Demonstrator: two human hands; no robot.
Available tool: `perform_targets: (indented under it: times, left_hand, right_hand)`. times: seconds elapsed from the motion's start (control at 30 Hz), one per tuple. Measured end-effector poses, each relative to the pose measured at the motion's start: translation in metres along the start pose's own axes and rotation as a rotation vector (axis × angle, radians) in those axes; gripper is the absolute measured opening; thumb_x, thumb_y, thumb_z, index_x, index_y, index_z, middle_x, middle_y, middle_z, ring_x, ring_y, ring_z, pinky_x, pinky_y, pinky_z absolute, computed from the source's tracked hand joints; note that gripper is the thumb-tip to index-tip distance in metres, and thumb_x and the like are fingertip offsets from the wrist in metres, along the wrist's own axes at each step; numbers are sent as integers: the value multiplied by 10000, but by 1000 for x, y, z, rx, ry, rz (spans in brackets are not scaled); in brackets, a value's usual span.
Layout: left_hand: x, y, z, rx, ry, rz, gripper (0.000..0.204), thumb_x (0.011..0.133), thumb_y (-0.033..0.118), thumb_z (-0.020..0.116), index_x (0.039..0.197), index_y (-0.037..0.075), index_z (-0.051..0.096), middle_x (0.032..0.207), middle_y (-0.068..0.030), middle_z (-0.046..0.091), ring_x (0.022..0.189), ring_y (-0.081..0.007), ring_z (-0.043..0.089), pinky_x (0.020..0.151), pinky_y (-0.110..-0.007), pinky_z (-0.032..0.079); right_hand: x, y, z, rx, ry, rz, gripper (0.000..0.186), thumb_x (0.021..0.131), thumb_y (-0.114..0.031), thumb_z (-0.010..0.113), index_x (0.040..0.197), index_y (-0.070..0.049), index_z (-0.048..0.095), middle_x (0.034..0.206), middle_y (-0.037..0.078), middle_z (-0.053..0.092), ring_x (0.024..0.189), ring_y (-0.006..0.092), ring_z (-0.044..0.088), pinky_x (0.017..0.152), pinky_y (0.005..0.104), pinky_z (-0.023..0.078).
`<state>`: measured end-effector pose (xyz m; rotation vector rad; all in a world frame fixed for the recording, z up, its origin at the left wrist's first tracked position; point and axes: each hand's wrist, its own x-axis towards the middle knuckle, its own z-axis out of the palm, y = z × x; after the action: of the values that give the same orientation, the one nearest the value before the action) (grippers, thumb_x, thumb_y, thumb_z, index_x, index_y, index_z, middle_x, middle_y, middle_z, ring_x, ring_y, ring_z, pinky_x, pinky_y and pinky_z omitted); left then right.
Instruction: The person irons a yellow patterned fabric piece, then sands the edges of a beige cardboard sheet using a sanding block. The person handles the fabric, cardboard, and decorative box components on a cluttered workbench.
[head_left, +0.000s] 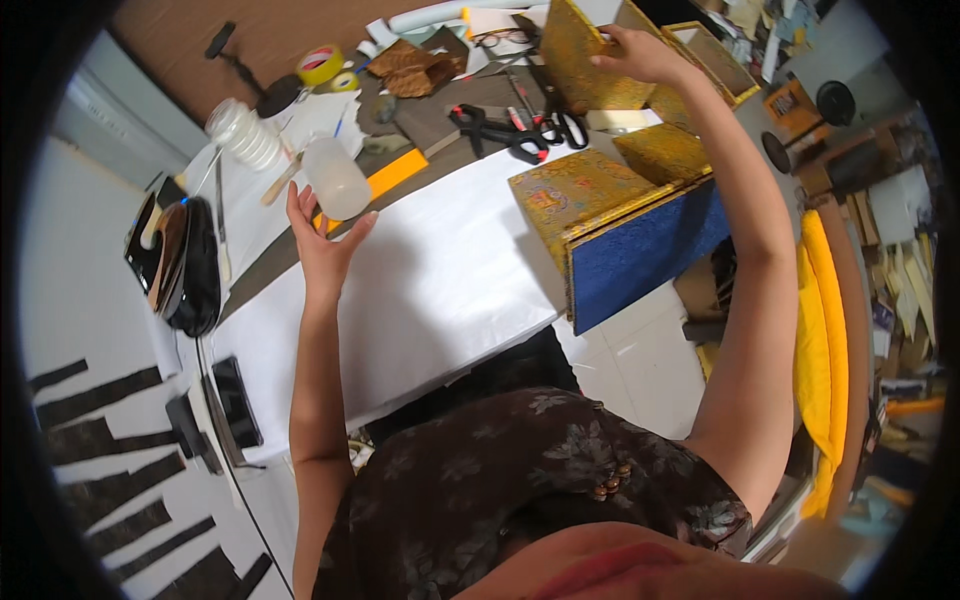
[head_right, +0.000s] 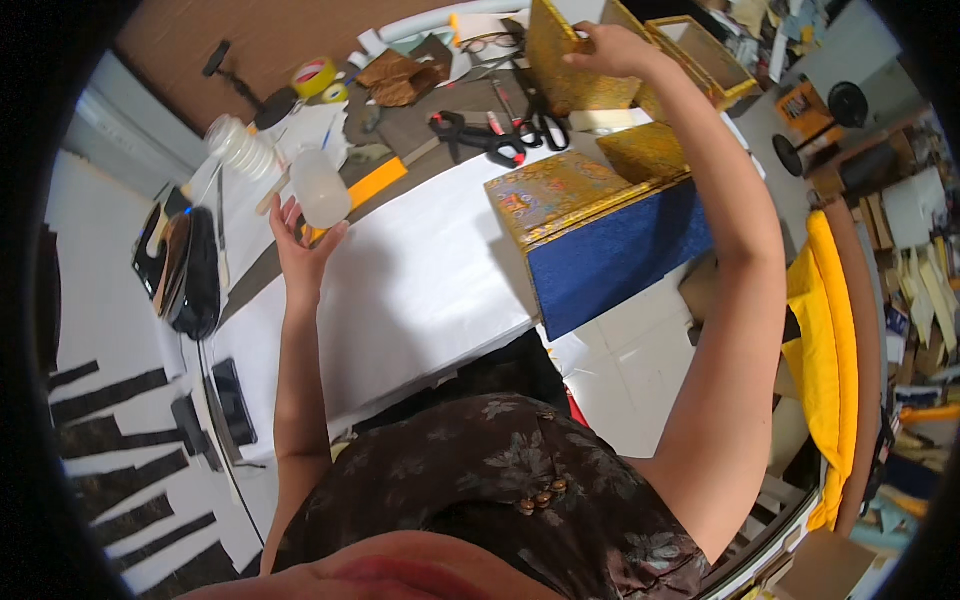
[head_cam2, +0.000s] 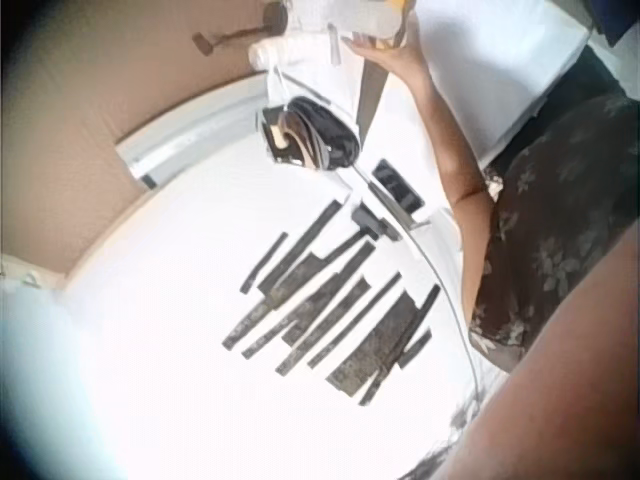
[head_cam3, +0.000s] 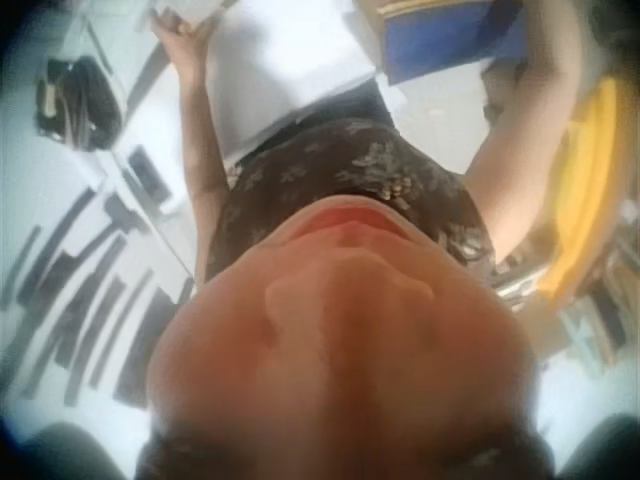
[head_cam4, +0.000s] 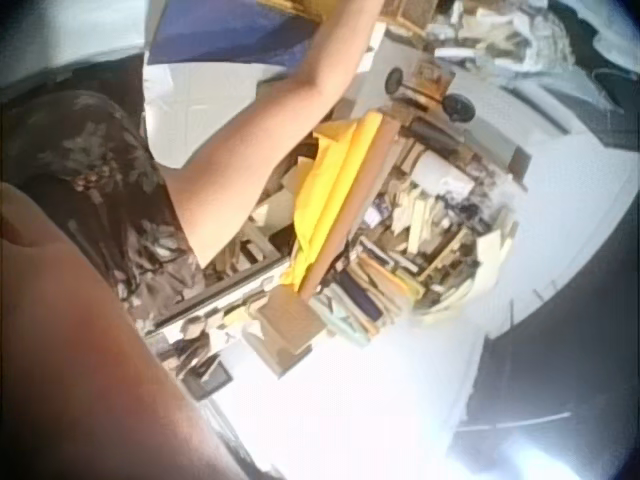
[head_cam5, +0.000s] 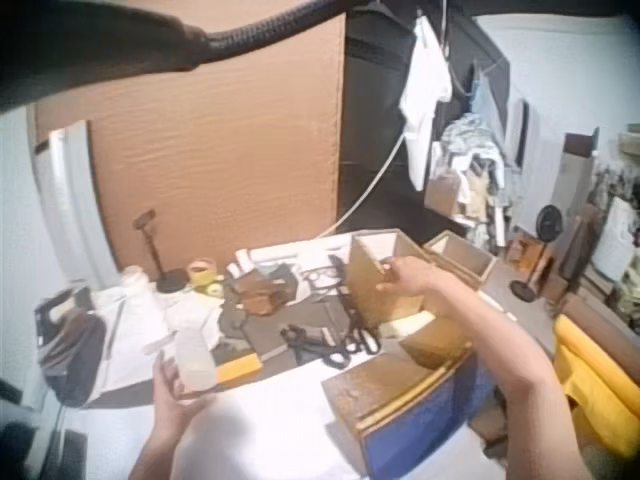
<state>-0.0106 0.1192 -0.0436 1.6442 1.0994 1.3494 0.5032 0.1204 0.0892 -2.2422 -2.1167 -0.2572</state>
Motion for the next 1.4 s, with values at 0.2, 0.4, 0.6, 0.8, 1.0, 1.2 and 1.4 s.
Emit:
perform_targets:
  times: [0.2, 0.4, 0.6, 0.8, 1.0, 1.2, 1.4]
  left_hand:
    - [32, -73, 38, 271, 353, 161, 823, 706, 356, 891, 1267, -80, 475, 1246, -233, 496, 1075, -350, 526, 951, -443, 426]
    - [98, -28, 43, 404, -26, -498, 1285, 666, 661, 761, 1458, -153, 160, 1263, -348, 550, 1217, -425, 549, 1044, -411, 420]
    - [95, -38, 26, 442, -72, -361, 1271, 682, 544, 808, 1477, -121, 72, 1294, -303, 549, 1185, -377, 580, 1005, -383, 459]
    - [83, -5, -49, 92, 368, 14, 851, 690, 213, 884, 1299, -34, 343, 1217, -185, 559, 1115, -259, 568, 953, -369, 481]
    - [138, -106, -151, 515, 594, 90, 962, 558, 201, 963, 1267, -48, 362, 1269, -201, 510, 1156, -286, 547, 994, -389, 459]
    - [140, -151, -137, 401, 588, -22, 1022, 539, 237, 973, 1298, -55, 353, 1311, -218, 479, 1201, -298, 521, 1073, -399, 411]
    - [112, -145, -127, 618, 825, 58, 839, 694, 227, 887, 1313, -36, 384, 1302, -197, 450, 1175, -309, 525, 1007, -416, 448]
  right_hand:
    - [-4, 16, -2, 49, 19, -28, 727, 873, -577, 645, 1315, -5, 569, 1189, 213, 662, 1109, 345, 638, 944, 427, 500]
    - [-18, 37, -1, 140, 35, -17, 686, 926, -564, 589, 1339, -18, 549, 1193, 212, 657, 1128, 314, 640, 951, 422, 519]
    - [-15, 12, -15, 104, -4, 1, 613, 947, -508, 588, 1326, -27, 563, 1255, 197, 630, 1120, 324, 639, 933, 421, 522]
    - [-27, 52, -24, -63, 249, 40, 536, 941, -478, 600, 1250, -41, 621, 1192, 185, 656, 1031, 352, 663, 888, 419, 530]
    - [-14, 67, -11, -133, 181, 360, 554, 919, -527, 572, 1157, -30, 633, 959, 156, 725, 898, 310, 706, 819, 398, 543]
    - [-6, 93, 21, 344, 25, 753, 651, 927, -529, 588, 1245, 29, 483, 921, 205, 713, 619, 326, 703, 748, 458, 564]
    - [-18, 18, -45, 26, 92, 417, 879, 752, -511, 754, 1369, 2, 395, 1115, 266, 626, 1038, 374, 590, 931, 430, 490]
